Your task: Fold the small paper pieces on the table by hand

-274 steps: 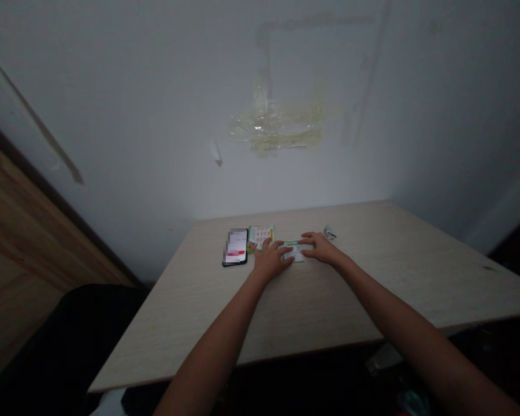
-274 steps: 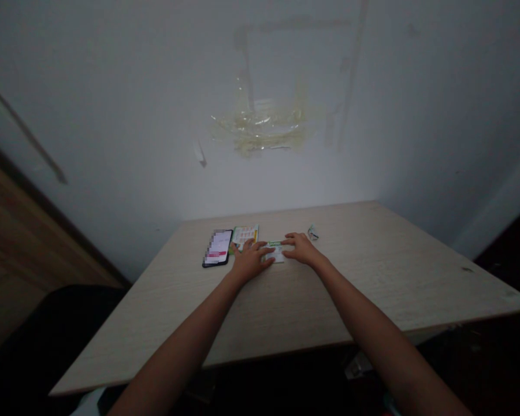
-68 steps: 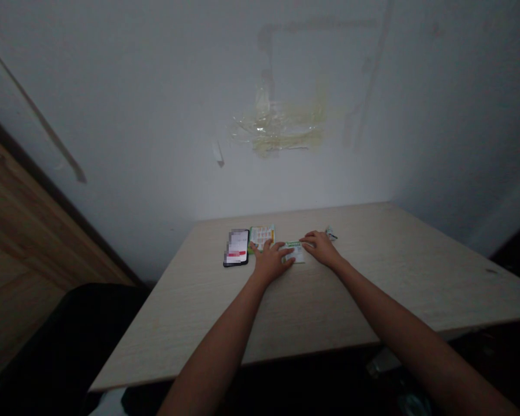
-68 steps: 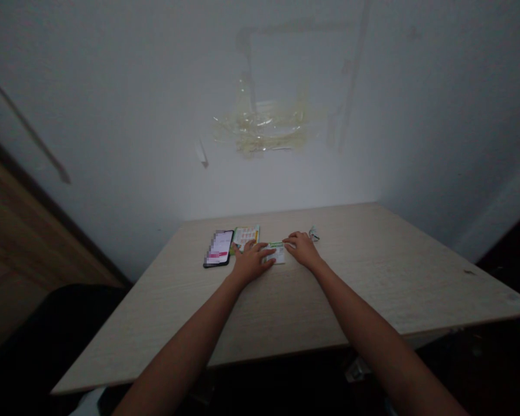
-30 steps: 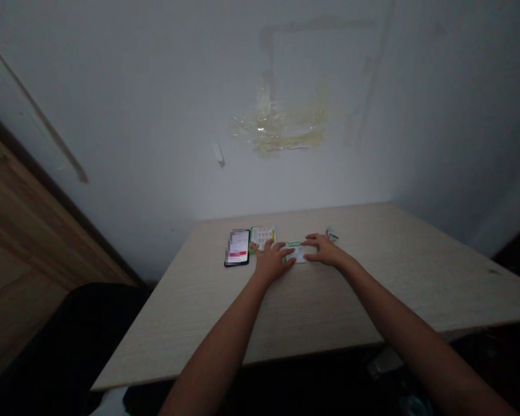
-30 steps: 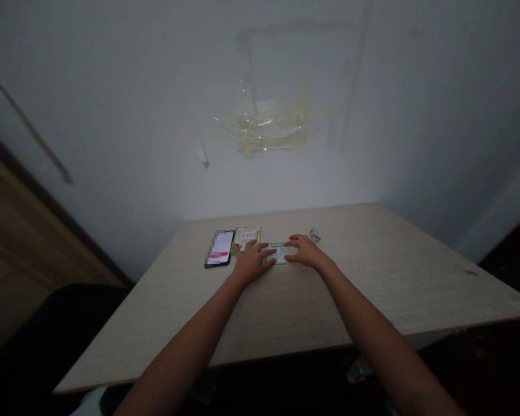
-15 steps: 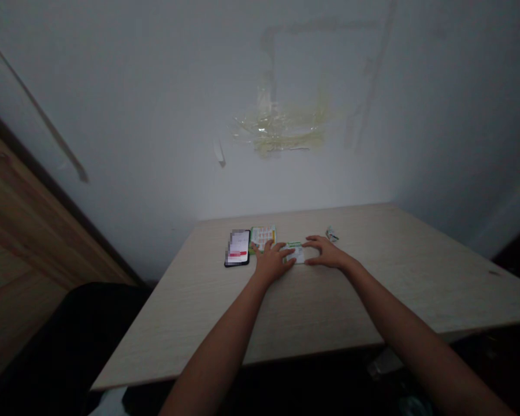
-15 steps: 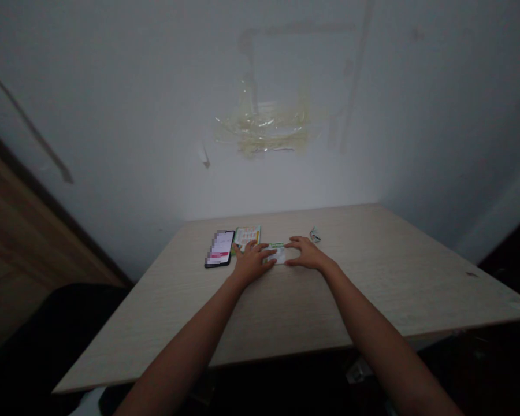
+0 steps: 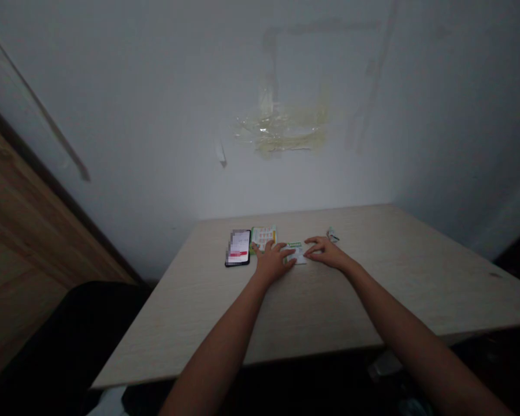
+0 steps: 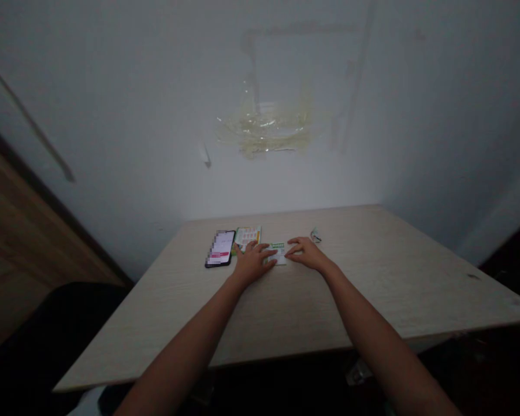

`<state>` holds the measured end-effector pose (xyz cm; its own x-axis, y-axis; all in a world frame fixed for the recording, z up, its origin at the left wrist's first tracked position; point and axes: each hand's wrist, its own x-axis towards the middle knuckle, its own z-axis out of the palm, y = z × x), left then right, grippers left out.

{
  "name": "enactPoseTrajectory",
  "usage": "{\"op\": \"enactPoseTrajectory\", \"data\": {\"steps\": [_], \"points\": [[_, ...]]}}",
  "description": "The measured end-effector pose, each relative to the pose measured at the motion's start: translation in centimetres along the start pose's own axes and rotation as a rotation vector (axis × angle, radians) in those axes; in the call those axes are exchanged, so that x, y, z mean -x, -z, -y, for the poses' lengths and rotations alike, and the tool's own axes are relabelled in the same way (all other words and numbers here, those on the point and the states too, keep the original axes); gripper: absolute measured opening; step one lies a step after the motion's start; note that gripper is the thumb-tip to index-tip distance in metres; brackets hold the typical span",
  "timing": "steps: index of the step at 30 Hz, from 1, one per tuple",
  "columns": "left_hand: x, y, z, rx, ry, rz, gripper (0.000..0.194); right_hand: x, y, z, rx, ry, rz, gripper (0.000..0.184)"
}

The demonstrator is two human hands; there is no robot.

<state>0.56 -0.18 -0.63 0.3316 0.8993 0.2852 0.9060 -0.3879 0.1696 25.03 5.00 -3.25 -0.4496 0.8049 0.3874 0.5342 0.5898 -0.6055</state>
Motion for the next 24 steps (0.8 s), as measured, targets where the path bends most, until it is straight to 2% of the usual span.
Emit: {"op": "enactPoseTrajectory", "data": {"steps": [12, 24], "points": [[0.0, 0.0, -0.1, 0.006, 0.008, 0.016, 0.037, -1.1, -0.9, -0.6, 0.166, -0.034, -0.101, 0.016], [0.1, 0.5, -0.4, 0.007, 0.022, 0.046, 0.038, -2.0, -1.1, 0.4, 0.315, -0.148, -0.114, 0.024]]}}
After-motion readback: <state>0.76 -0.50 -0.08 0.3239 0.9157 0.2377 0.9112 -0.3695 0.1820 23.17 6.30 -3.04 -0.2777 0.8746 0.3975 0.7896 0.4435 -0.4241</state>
